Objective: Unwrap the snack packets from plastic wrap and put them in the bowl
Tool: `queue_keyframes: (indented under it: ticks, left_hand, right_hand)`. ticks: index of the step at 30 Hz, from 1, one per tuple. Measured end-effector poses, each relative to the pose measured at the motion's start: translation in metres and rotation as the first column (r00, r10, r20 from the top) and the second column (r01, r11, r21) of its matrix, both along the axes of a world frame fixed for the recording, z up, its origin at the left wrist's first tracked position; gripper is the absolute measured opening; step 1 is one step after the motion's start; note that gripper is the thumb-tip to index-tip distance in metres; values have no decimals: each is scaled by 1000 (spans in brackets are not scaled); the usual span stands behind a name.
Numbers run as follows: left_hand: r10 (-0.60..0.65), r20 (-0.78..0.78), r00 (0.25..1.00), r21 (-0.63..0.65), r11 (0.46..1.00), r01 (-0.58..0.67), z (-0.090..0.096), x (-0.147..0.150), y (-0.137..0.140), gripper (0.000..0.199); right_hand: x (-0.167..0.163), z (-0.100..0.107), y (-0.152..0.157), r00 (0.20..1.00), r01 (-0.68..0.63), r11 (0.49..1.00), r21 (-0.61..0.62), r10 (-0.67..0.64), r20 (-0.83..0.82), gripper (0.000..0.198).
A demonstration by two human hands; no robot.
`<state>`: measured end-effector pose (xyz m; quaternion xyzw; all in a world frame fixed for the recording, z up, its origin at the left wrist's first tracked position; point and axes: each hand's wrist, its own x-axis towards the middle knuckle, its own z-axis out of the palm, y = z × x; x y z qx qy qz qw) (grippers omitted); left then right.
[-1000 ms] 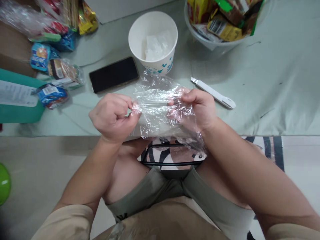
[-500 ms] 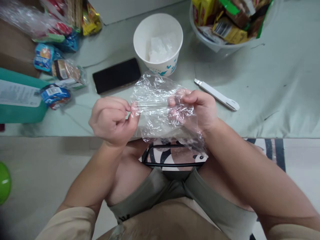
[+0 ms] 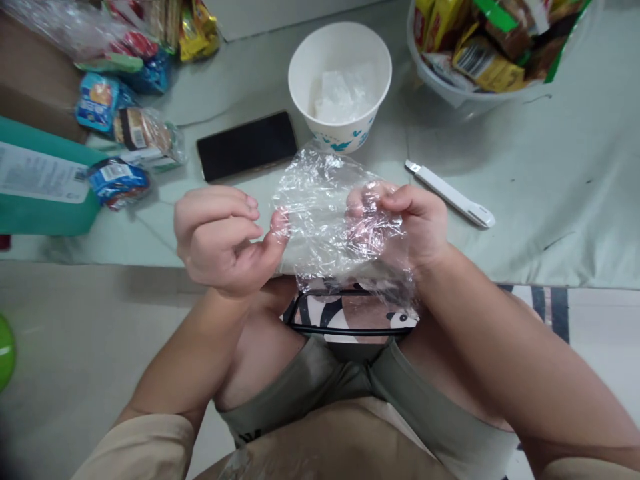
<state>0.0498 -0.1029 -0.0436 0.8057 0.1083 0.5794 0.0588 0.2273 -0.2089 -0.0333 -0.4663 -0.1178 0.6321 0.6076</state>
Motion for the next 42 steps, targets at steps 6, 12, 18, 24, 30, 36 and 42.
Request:
queue_keyframes:
  ticks: [6, 12, 18, 24, 30, 36, 42]
  left_hand:
    - [-21, -12, 1000, 42, 999, 21, -3, -1, 5, 19]
    - [-13, -40, 999, 49, 999, 15, 1, -7, -3, 22]
    - [-41, -48, 998, 12, 999, 42, 4, -7, -6, 23]
    - [-131, 36, 991, -539, 832, 130, -13, 2, -6, 28]
    - [-338, 189, 922, -950, 174, 258, -18, 4, -2, 48]
    - [-320, 426, 846, -900, -250, 358, -1, 6, 3, 38]
    - [-348, 517, 782, -847, -345, 405, 4, 6, 5, 40]
  right_hand:
    - [0, 3, -2, 997, 57, 998, -18, -58, -41, 19]
    - [1, 2, -3, 998, 52, 996, -70, -54, -31, 12]
    - [3, 3, -4, 997, 67, 993, -98, -70, -34, 13]
    - [3, 1, -5, 998, 70, 992, -105, -70, 2, 14]
    - [3, -2, -4, 997, 70, 994, -89, -69, 19, 17]
    - [6, -1, -4, 991, 118, 986, -117, -124, -44, 17]
    - [12, -8, -5, 990, 136, 986, -95, -138, -20, 15]
